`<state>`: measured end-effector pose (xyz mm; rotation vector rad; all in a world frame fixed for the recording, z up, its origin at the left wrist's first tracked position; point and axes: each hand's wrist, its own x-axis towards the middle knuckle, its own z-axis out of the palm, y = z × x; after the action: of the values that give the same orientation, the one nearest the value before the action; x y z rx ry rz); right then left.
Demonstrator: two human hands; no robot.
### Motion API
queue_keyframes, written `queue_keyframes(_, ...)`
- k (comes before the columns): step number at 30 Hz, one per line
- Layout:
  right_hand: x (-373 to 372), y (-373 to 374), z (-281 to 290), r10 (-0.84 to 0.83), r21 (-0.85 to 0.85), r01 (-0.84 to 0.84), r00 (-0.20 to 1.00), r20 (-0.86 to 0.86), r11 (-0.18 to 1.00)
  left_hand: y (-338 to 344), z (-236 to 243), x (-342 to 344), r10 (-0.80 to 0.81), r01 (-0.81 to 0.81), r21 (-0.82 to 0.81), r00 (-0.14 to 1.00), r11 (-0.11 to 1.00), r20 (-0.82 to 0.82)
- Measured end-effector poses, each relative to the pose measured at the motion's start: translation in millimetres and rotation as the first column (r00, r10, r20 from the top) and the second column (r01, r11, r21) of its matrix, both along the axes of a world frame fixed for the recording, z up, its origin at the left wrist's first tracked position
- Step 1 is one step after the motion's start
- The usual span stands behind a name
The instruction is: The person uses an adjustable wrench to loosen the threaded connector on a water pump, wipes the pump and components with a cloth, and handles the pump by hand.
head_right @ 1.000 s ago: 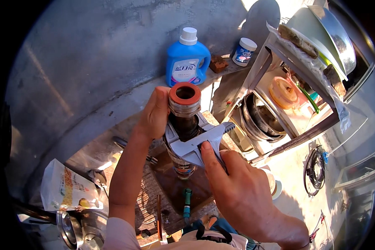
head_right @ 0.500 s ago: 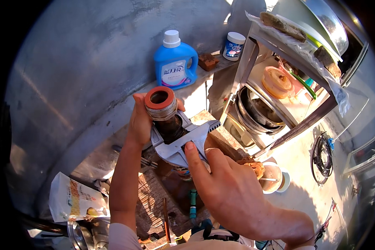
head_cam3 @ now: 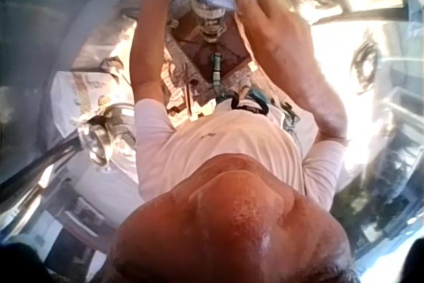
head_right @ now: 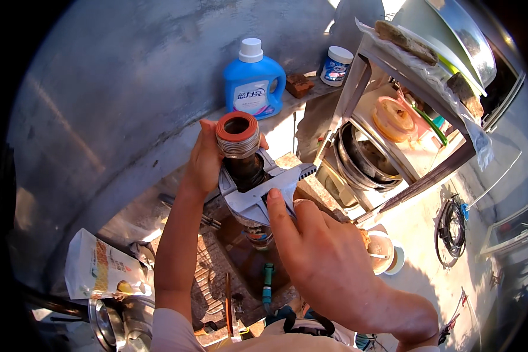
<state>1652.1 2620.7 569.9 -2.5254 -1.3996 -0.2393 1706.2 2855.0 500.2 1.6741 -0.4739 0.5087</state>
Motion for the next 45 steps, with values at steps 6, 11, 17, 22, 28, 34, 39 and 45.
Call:
queue_keyframes(6,7.0,-4.1,0.8,0.053,0.016,-0.054,0.997,0.057,0.998,1.7,0.6,2.8,0.016,-0.016,0.03,1.0,0.999,0.014)
queue_keyframes(11,-3.9,4.8,2.1,-0.065,-0.018,0.065,0.998,0.015,0.998,3.1,-2.0,3.2,0.007,-0.008,0.035,1.0,0.999,0.024)
queue_keyframes(17,-2.8,4.8,-1.5,0.011,0.0,-0.011,0.998,0.057,1.0,3.6,-1.6,0.6,0.013,-0.014,0.011,0.999,1.0,0.038)
queue_keyframes(22,-1.0,1.7,-6.6,0.032,-0.028,-0.029,0.992,0.125,0.999,0.7,0.5,0.6,0.011,-0.012,0.016,0.999,1.0,0.04)
queue_keyframes(28,-0.1,1.4,-14.1,0.066,-0.026,-0.062,0.982,0.179,0.998,3.7,-6.7,5.0,-0.097,0.097,-0.007,0.995,0.995,0.033)
queue_keyframes(34,2.0,0.0,-9.4,0.058,-0.05,-0.049,0.982,0.179,0.998,-2.8,-0.3,2.2,-0.074,0.074,-0.076,0.997,0.994,-0.001)
queue_keyframes(39,8.3,-3.3,-12.5,0.104,-0.06,-0.092,0.966,0.236,0.994,-2.2,-4.2,5.3,-0.12,0.127,-0.085,0.989,0.988,0.085)
queue_keyframes(45,9.8,-2.3,-14.2,0.082,-0.049,-0.072,0.966,0.243,0.996,-2.9,-6.6,2.0,-0.133,0.144,-0.18,0.988,0.973,0.074)
